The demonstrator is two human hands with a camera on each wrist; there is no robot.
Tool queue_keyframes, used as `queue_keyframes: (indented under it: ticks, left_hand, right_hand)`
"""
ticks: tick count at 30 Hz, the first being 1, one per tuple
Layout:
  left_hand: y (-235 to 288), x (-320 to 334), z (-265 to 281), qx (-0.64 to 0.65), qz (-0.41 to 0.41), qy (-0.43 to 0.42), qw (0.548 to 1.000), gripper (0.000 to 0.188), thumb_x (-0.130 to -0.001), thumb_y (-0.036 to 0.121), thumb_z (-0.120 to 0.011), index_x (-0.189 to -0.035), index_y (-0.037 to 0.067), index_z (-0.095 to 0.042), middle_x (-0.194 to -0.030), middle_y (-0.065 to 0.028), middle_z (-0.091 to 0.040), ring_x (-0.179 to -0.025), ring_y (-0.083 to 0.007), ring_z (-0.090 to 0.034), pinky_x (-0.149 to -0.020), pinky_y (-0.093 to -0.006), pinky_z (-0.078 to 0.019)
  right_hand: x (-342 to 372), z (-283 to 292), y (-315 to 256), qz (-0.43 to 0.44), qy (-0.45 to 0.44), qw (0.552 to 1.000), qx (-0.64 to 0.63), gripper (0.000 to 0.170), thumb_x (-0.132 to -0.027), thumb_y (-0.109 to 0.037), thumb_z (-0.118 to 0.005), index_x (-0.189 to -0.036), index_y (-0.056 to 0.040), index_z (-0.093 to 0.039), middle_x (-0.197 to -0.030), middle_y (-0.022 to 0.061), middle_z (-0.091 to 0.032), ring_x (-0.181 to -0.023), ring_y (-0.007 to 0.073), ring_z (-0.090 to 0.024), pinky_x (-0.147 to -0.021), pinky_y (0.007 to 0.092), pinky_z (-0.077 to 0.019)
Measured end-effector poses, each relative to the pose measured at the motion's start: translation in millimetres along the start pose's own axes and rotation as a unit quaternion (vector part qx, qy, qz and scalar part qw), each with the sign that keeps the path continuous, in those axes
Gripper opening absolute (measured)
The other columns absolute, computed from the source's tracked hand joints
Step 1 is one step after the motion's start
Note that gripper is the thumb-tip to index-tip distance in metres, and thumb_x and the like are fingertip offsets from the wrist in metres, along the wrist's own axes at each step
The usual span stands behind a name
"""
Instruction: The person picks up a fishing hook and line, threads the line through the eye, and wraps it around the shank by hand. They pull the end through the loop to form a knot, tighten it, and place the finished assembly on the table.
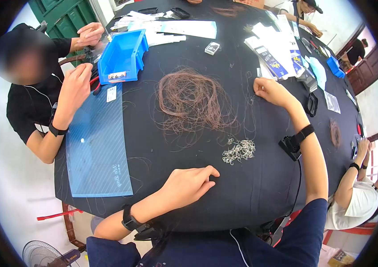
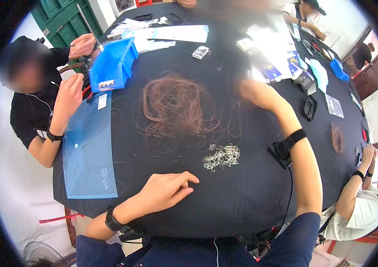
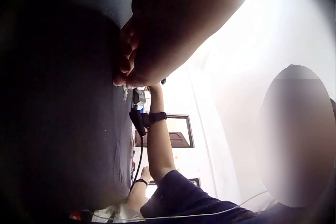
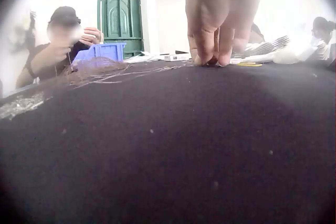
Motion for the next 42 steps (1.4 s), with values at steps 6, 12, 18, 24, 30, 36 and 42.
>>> queue_keyframes:
  ticks: [6, 12, 18, 24, 30, 36, 42]
  left_hand:
    - [0.6, 0.2, -1.9, -0.004, 0.001, -0.004, 1.0, 0.021, -0.086, 0.019, -0.061, -0.105, 0.011, -0.056, -0.071, -0.0006, -0.061, -0.065, -0.0184, -0.063, -0.056, -0.0304, -0.0475]
    - [0.0, -0.5, -0.1, 0.02, 0.03, -0.014, 0.999, 0.021, -0.086, 0.017, -0.062, -0.105, 0.01, -0.058, -0.073, -0.001, -0.063, -0.064, -0.0164, -0.062, -0.056, -0.0289, -0.0473]
    - [-4.0, -1.3, 16.5, 0.124, 0.059, 0.077, 0.988, 0.025, -0.084, 0.003, -0.06, -0.108, 0.006, -0.059, -0.081, -0.0044, -0.062, -0.062, -0.009, -0.057, -0.054, -0.022, -0.0436]
    - [1.1, -3.9, 32.4, 0.157, 0.053, 0.145, 0.975, 0.033, -0.078, 0.005, -0.068, -0.11, 0.007, -0.059, -0.098, -0.0056, -0.057, -0.068, -0.0084, -0.053, -0.053, -0.02, -0.0428]
    - [3.2, -5.6, 17.5, 0.238, 0.01, 0.088, 0.967, 0.017, -0.074, 0.005, -0.071, -0.089, 0.004, -0.064, -0.104, -0.0057, -0.055, -0.081, -0.0109, -0.051, -0.063, -0.0234, -0.0428]
    - [25.5, -3.3, 60.7, 0.122, -0.136, 0.096, 0.979, 0.008, -0.07, 0.009, -0.07, -0.074, 0.011, -0.064, -0.097, -0.0036, -0.058, -0.098, -0.0242, -0.048, -0.088, -0.0377, -0.0369]
    - [13.2, 22.3, 111.3, 0.376, -0.167, 0.295, 0.862, 0.043, -0.09, 0.038, -0.053, -0.054, 0.016, -0.056, -0.09, -0.0099, -0.063, -0.1, -0.0262, -0.051, -0.089, -0.0373, -0.0355]
  right_hand:
    - [6.7, -1.3, -1.3, -0.013, 0.0, 0.999, 0.041, 0.006, -0.078, -0.004, -0.057, -0.082, -0.0027, -0.053, -0.077, 0.0121, -0.056, -0.074, 0.0272, -0.059, -0.067, 0.036, -0.0456]
    - [16.3, 13.5, -2.9, -0.05, 0.067, 0.996, -0.011, 0.006, -0.078, -0.002, -0.055, -0.083, -0.0011, -0.052, -0.075, 0.009, -0.055, -0.069, 0.0202, -0.057, -0.064, 0.032, -0.0455]
    - [55.5, 43.4, -101.5, -0.055, 0.174, 0.971, -0.153, 0.005, -0.081, 0.002, -0.053, -0.083, -0.0005, -0.051, -0.077, 0.0027, -0.055, -0.066, 0.0068, -0.053, -0.059, 0.0222, -0.0434]
    - [89.2, 0.9, -212.8, 0.068, 0.11, 0.971, -0.202, 0.023, -0.074, -0.001, -0.066, -0.095, -0.0046, -0.057, -0.083, 0.0092, -0.06, -0.07, 0.0234, -0.06, -0.061, 0.0323, -0.0494]
    - [101.1, 1.1, -234.9, 0.12, 0.144, 0.959, -0.211, 0.026, -0.072, -0.001, -0.068, -0.097, -0.0056, -0.059, -0.083, 0.008, -0.061, -0.073, 0.0258, -0.06, -0.062, 0.0337, -0.0494]
    - [112.9, 24.4, -145.1, -0.1, 0.292, 0.935, -0.172, 0.018, -0.08, 0.004, -0.061, -0.097, -0.0017, -0.063, -0.083, 0.0068, -0.062, -0.071, 0.0128, -0.059, -0.065, 0.0244, -0.047]
    - [117.5, 24.8, -109.9, -0.151, 0.319, 0.928, -0.12, 0.008, -0.08, 0.003, -0.061, -0.087, -0.0013, -0.062, -0.081, 0.0057, -0.063, -0.07, 0.0138, -0.059, -0.062, 0.0249, -0.0466]
Point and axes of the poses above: each hand's wrist, its own x-axis away from the middle knuckle, its own z-axis out of the back of the hand, y = z × x, the point moved 7 cm from there along -x, towards the middle knuckle
